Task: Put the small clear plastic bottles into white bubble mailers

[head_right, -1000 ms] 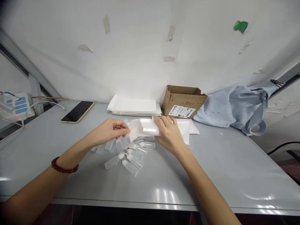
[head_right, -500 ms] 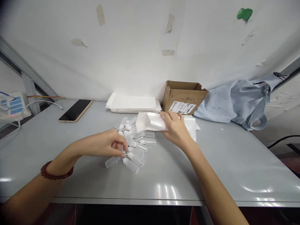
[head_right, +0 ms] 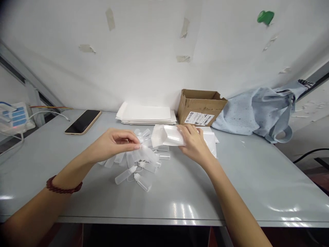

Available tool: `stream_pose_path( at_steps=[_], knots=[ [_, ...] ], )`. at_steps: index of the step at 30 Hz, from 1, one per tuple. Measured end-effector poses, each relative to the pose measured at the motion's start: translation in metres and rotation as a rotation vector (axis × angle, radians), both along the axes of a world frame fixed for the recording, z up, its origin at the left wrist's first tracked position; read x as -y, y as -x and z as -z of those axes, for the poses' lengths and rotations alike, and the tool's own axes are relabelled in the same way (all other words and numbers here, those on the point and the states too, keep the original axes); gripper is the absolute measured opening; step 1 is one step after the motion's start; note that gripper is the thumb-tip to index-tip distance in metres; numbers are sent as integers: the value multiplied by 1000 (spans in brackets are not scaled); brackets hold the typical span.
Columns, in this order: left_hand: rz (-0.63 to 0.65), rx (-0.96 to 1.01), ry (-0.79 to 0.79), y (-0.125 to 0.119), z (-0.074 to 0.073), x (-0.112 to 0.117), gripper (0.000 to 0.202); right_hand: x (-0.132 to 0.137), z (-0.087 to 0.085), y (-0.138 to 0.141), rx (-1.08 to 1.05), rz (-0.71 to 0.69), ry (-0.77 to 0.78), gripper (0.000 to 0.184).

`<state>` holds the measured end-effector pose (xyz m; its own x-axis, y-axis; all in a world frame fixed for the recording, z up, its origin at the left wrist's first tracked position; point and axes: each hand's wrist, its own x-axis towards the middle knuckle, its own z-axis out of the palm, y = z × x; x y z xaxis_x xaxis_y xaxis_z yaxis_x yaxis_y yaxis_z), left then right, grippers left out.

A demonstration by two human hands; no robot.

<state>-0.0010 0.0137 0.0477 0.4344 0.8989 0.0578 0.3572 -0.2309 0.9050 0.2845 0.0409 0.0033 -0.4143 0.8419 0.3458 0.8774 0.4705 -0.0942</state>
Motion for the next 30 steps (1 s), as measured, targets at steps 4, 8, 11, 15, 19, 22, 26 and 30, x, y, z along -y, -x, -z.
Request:
stream_pose_path(
  at_steps=[4, 8, 11, 15, 19, 22, 26, 30],
  knots=[
    [-248, 144, -146, -1, 5, -4, 10, 2, -2, 2, -18, -6, -7, 52],
    [-353, 195, -272, -5, 11, -4, 8, 6, -4, 8, -40, -17, 9, 52],
    [-361, 173, -417, -13, 17, 0, 5, 9, -4, 13, -59, -36, 28, 52],
    [-332, 94, -684, -28, 26, 8, 7, 15, -3, 21, -73, -82, 31, 49],
    [-134, 103, -674, -35, 32, 12, 14, 20, -3, 30, -71, -111, 37, 51],
    [-42, 141, -548, -31, 27, 12, 17, 21, -3, 31, -89, -103, 46, 51],
    [-166, 91, -430, -16, 12, 9, 15, 16, -2, 24, -112, -34, 62, 52],
    [58, -291, -119, -3, 5, 6, 28, 10, -2, 16, -111, 31, 67, 52]
  ],
)
